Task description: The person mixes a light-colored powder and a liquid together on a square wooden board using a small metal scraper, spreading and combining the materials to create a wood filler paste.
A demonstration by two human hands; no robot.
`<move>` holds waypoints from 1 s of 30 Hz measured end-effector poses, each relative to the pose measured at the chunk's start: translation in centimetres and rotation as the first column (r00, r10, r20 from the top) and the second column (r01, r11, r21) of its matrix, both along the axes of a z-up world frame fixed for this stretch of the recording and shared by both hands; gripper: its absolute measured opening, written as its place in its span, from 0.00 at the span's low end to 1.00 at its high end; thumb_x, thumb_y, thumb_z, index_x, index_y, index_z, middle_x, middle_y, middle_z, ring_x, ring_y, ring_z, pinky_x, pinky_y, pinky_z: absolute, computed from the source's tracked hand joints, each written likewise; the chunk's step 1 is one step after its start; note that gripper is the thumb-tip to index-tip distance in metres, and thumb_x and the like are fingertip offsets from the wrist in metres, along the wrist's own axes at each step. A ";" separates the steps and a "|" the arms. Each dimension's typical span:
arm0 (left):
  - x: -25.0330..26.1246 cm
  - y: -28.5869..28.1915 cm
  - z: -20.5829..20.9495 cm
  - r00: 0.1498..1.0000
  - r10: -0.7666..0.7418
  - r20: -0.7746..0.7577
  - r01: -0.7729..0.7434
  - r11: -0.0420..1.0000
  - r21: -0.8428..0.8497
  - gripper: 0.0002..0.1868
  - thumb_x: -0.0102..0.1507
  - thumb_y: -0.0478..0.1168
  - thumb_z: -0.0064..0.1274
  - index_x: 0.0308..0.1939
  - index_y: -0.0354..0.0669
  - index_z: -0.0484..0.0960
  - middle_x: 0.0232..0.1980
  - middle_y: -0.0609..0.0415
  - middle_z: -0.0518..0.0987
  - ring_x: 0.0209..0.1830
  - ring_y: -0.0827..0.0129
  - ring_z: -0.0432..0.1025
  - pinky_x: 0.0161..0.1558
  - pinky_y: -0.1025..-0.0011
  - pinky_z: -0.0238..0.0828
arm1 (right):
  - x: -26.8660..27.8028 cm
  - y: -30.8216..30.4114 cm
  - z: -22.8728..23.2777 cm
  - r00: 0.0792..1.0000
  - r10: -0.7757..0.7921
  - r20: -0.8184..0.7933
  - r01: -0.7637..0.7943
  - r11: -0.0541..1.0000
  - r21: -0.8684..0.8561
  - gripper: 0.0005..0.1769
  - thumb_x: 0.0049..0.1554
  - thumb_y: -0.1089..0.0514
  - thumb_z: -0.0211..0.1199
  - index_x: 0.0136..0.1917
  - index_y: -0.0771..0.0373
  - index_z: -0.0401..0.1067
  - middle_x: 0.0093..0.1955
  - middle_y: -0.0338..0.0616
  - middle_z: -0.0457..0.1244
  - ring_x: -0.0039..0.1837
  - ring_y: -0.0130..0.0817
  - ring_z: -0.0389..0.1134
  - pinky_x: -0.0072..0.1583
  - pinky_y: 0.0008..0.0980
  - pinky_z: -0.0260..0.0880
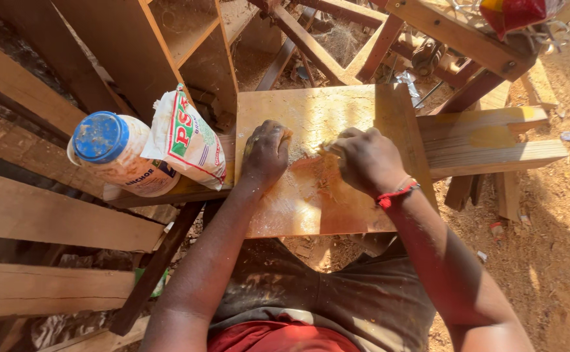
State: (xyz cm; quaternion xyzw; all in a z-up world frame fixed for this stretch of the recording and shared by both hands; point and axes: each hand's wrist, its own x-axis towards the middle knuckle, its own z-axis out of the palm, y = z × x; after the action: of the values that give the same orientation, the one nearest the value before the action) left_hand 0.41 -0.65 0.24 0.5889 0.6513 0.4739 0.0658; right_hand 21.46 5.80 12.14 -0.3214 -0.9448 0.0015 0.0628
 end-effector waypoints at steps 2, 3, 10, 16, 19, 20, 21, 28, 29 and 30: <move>0.0 0.0 -0.2 1.000 0.011 -0.015 -0.011 1.000 0.000 0.06 0.64 0.37 0.52 0.42 0.40 0.81 0.49 0.46 0.78 0.52 0.48 0.72 0.54 0.54 0.69 | -0.3 0.3 -0.2 0.994 -0.007 0.109 0.009 1.000 -0.018 0.18 0.52 0.65 0.56 0.50 0.50 0.81 0.56 0.36 0.71 0.45 0.40 0.71 0.46 0.35 0.75; 0.0 0.0 -0.2 1.000 0.016 -0.024 -0.016 1.000 0.001 0.06 0.64 0.37 0.52 0.43 0.40 0.81 0.49 0.46 0.78 0.52 0.47 0.72 0.54 0.54 0.69 | 0.0 0.0 -0.2 0.991 -0.003 0.130 0.008 0.999 -0.038 0.20 0.51 0.66 0.55 0.51 0.50 0.81 0.56 0.37 0.71 0.45 0.40 0.71 0.46 0.35 0.75; -0.1 0.0 0.0 0.999 0.017 -0.032 -0.017 1.000 -0.004 0.06 0.65 0.38 0.52 0.42 0.40 0.81 0.49 0.47 0.78 0.52 0.49 0.72 0.54 0.55 0.69 | 2.2 -2.7 -0.2 1.000 -0.007 0.004 0.007 1.000 -0.011 0.17 0.52 0.63 0.59 0.51 0.51 0.81 0.55 0.37 0.71 0.46 0.47 0.70 0.47 0.40 0.74; 0.0 0.1 0.1 1.000 0.005 -0.025 -0.005 1.000 0.002 0.07 0.66 0.39 0.52 0.42 0.40 0.81 0.48 0.47 0.78 0.51 0.50 0.73 0.54 0.55 0.69 | 2.9 -3.5 0.1 1.000 -0.020 -0.020 0.020 1.000 -0.008 0.18 0.49 0.63 0.61 0.52 0.51 0.81 0.56 0.35 0.71 0.46 0.46 0.68 0.48 0.39 0.74; -0.1 0.0 0.0 0.999 0.005 -0.033 -0.004 1.000 0.003 0.07 0.66 0.39 0.51 0.43 0.40 0.81 0.48 0.47 0.78 0.51 0.50 0.73 0.54 0.55 0.69 | 1.7 -3.4 -0.3 0.999 -0.044 0.024 0.046 0.996 -0.081 0.12 0.59 0.60 0.60 0.54 0.50 0.80 0.56 0.33 0.70 0.46 0.44 0.68 0.47 0.38 0.73; 0.0 0.0 0.0 0.999 0.006 -0.033 -0.005 1.000 0.007 0.07 0.66 0.38 0.51 0.44 0.39 0.80 0.49 0.46 0.78 0.51 0.50 0.73 0.54 0.55 0.69 | 1.8 -3.5 -0.2 0.999 -0.028 0.020 0.029 0.998 -0.062 0.15 0.55 0.62 0.60 0.54 0.51 0.80 0.56 0.33 0.70 0.46 0.44 0.68 0.48 0.38 0.73; 0.0 -0.1 0.1 0.999 0.007 -0.032 -0.007 1.000 0.011 0.07 0.66 0.38 0.50 0.44 0.39 0.80 0.49 0.46 0.78 0.51 0.50 0.73 0.54 0.55 0.69 | 1.9 -3.6 0.0 1.000 -0.012 0.016 0.013 0.999 -0.043 0.17 0.52 0.63 0.60 0.53 0.51 0.80 0.56 0.34 0.70 0.47 0.45 0.68 0.49 0.38 0.73; -0.1 -0.2 -0.1 0.997 0.022 -0.068 -0.022 1.000 0.002 0.08 0.67 0.38 0.50 0.46 0.38 0.80 0.49 0.43 0.77 0.52 0.47 0.72 0.55 0.52 0.68 | 3.8 -4.6 2.2 0.980 0.193 -0.051 -0.191 0.981 0.039 0.17 0.53 0.63 0.60 0.55 0.54 0.79 0.58 0.43 0.69 0.54 0.45 0.68 0.54 0.44 0.67; 0.0 -0.2 -0.2 0.998 0.024 -0.054 -0.024 1.000 0.003 0.08 0.66 0.38 0.50 0.46 0.37 0.79 0.50 0.43 0.77 0.53 0.46 0.72 0.55 0.51 0.68 | 4.0 -4.9 2.0 0.968 0.244 -0.062 -0.242 0.970 0.027 0.15 0.55 0.62 0.61 0.55 0.53 0.79 0.58 0.43 0.68 0.55 0.44 0.68 0.57 0.45 0.64; -0.2 0.1 -0.3 0.998 0.024 -0.053 -0.023 1.000 0.013 0.09 0.66 0.38 0.50 0.46 0.37 0.79 0.50 0.43 0.77 0.53 0.46 0.72 0.56 0.51 0.68 | 3.9 -5.0 1.6 0.953 0.291 -0.084 -0.289 0.957 0.027 0.13 0.57 0.60 0.61 0.55 0.52 0.79 0.57 0.43 0.68 0.56 0.43 0.67 0.59 0.47 0.62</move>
State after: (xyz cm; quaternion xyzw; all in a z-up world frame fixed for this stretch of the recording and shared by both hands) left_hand 0.22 -0.57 -0.02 0.5942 0.6568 0.4627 0.0392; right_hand 25.39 0.79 13.75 -0.1785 -0.9781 0.0179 0.1052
